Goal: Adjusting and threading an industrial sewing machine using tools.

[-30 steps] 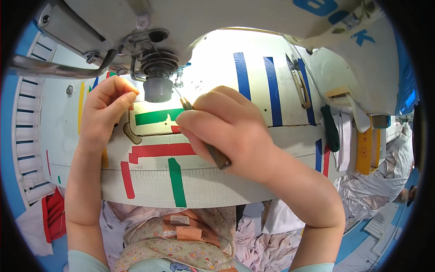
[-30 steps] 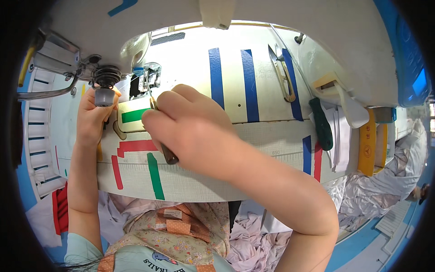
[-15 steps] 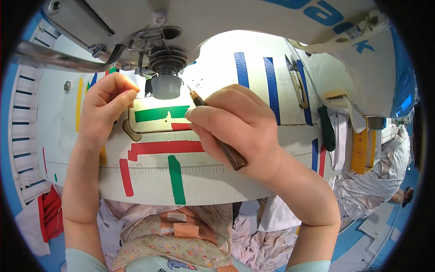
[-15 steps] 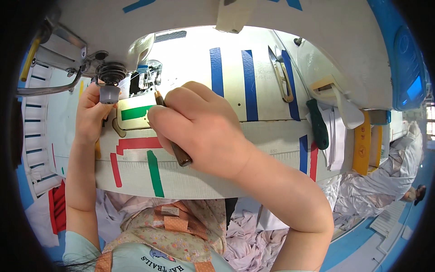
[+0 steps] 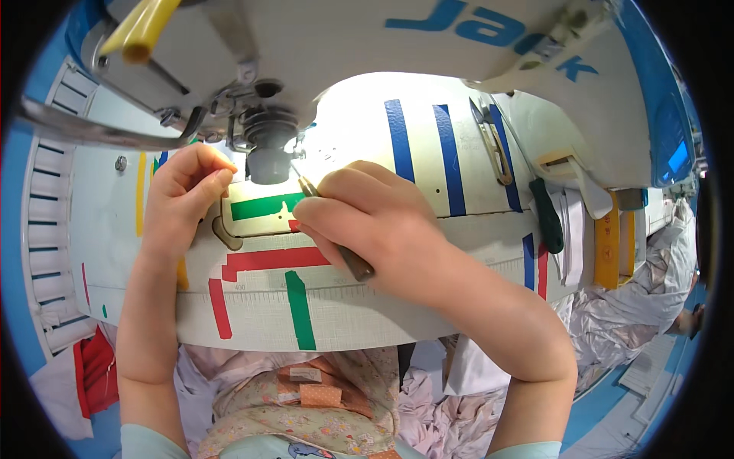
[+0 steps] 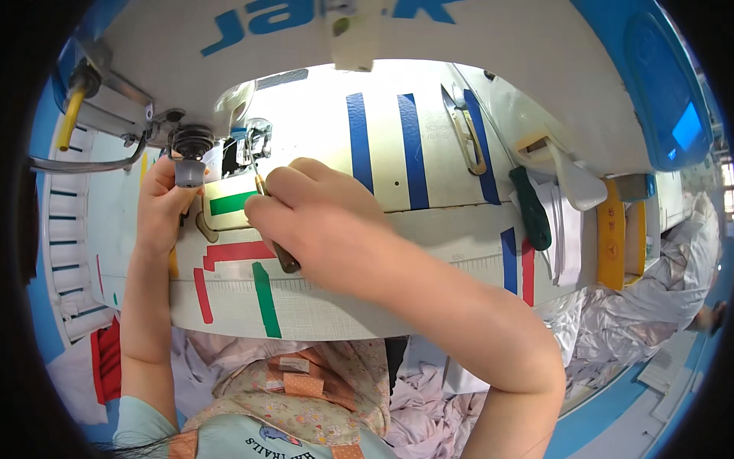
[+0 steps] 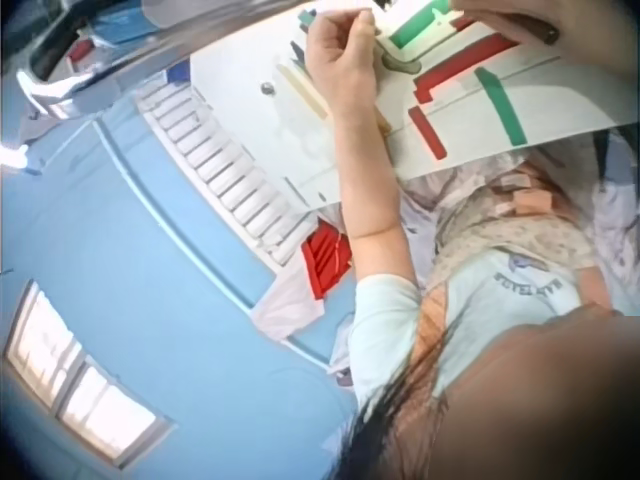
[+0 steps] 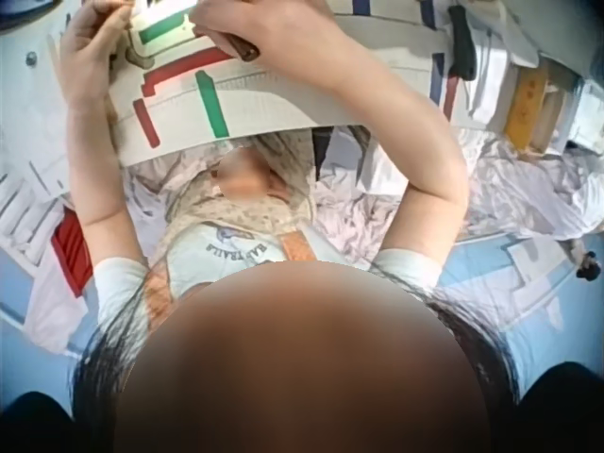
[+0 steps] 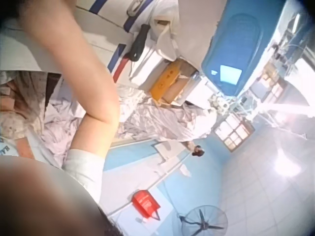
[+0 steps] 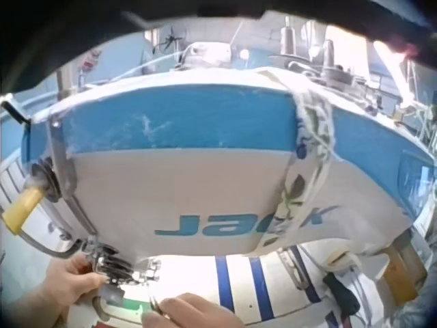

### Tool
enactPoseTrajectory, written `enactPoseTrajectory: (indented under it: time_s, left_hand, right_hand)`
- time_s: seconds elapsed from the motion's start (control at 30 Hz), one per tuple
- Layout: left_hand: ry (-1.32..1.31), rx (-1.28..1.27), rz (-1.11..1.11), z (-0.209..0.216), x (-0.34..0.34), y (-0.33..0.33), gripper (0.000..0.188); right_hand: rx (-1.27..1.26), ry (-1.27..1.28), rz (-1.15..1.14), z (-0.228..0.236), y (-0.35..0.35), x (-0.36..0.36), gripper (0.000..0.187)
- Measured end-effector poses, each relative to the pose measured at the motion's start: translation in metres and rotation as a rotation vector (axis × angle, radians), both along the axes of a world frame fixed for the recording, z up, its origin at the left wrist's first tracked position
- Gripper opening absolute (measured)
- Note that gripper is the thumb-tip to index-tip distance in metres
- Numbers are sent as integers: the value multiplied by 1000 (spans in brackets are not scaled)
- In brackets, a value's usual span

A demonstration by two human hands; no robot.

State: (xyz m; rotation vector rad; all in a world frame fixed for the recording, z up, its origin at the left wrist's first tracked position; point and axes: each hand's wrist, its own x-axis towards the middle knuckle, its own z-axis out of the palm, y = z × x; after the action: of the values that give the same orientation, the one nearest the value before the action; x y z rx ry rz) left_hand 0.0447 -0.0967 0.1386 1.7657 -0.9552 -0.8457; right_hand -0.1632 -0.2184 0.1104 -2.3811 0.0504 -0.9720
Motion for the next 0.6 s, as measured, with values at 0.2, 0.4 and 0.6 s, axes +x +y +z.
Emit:
enactPoseTrajectory:
  time_s: [0.2,0.4,0.6]
  left_hand:
    - [19,-37,25,-7,4,4,1]
    - [-12,-14,0,-10,8,5,3]
    - [-21,-20,42,-13,7,4,11]
  right_hand:
    - [130,-181,-86,7,-14,-3,18]
    - [295,-77,-62,2,-11,-9,15]
    - [458,-32,-71,0,-23,-6,7]
